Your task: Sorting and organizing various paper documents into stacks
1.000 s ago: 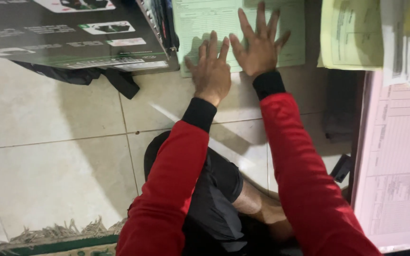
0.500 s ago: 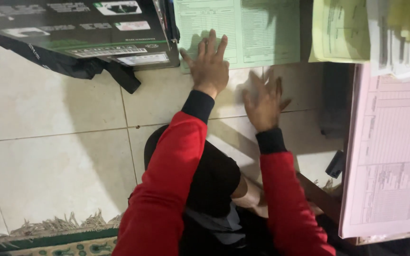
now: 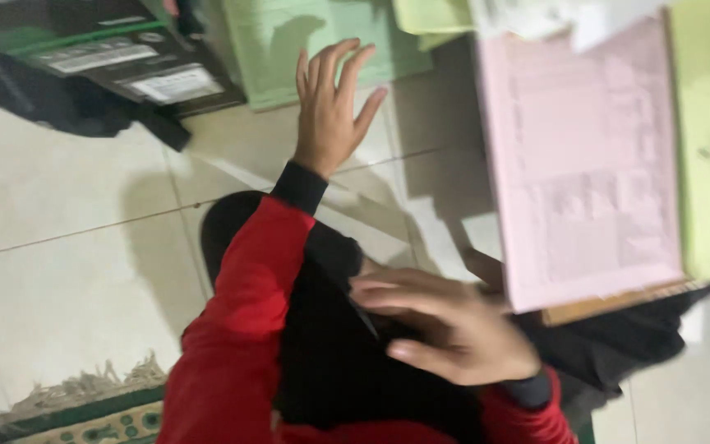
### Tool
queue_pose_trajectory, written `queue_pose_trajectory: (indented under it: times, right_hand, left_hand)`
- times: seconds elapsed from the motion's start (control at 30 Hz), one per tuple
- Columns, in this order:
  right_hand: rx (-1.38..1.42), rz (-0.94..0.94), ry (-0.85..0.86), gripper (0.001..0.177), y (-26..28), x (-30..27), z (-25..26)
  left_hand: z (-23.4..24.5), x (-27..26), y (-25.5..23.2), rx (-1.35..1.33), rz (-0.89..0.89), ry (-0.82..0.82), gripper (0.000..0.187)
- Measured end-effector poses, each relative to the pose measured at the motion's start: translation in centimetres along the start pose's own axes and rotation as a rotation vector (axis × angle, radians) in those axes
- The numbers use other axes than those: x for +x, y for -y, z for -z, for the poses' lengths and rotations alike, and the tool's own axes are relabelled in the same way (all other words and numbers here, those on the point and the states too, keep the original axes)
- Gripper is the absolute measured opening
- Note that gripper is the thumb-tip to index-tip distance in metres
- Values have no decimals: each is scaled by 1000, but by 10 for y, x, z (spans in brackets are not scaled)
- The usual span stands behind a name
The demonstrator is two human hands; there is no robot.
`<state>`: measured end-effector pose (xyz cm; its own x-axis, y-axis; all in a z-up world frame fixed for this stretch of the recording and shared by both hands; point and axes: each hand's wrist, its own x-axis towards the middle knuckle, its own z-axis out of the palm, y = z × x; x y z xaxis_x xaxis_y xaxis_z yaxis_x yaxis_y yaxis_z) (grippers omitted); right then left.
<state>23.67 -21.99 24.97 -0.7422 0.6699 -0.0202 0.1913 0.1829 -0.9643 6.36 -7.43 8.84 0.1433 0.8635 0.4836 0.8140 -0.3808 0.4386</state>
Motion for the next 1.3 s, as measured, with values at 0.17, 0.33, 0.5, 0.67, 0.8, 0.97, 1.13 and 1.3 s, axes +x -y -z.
queue_pose_trajectory:
  times: [0.17,0.33,0.5,0.67,0.8,0.97,1.13,1.3]
  right_hand:
    - [-40,105,-475,32,3,-85,55]
    - [-147,338,-826,27,-39,-140,92]
    - [-269,165,-892,27,-28,-148,76]
    - [-379,69,-815,26,-28,-163,83]
    - [-378,76,-744,31,-31,-170,89]
    - [-490,68,-655,38,-33,-174,95]
    - [-667,-95,-610,50,-32,-179,96]
    - [-722,-91,-663,47,-40,-188,99]
  left_hand:
    - [17,-44,-124,-421,-163,11,35]
    - [30,-62,-197,-235,-333,356,53]
    - [13,-65,-206,-169,-359,405,42]
    - [15,-60,-210,-185,-409,402,43]
    - [17,-53,-215,-267,-423,293,31]
    - [9,-44,-219,-247,-432,209,25]
    - [10,-40,-222,-233,-385,111,21]
    - [40,-46,-227,-302,-231,116,29]
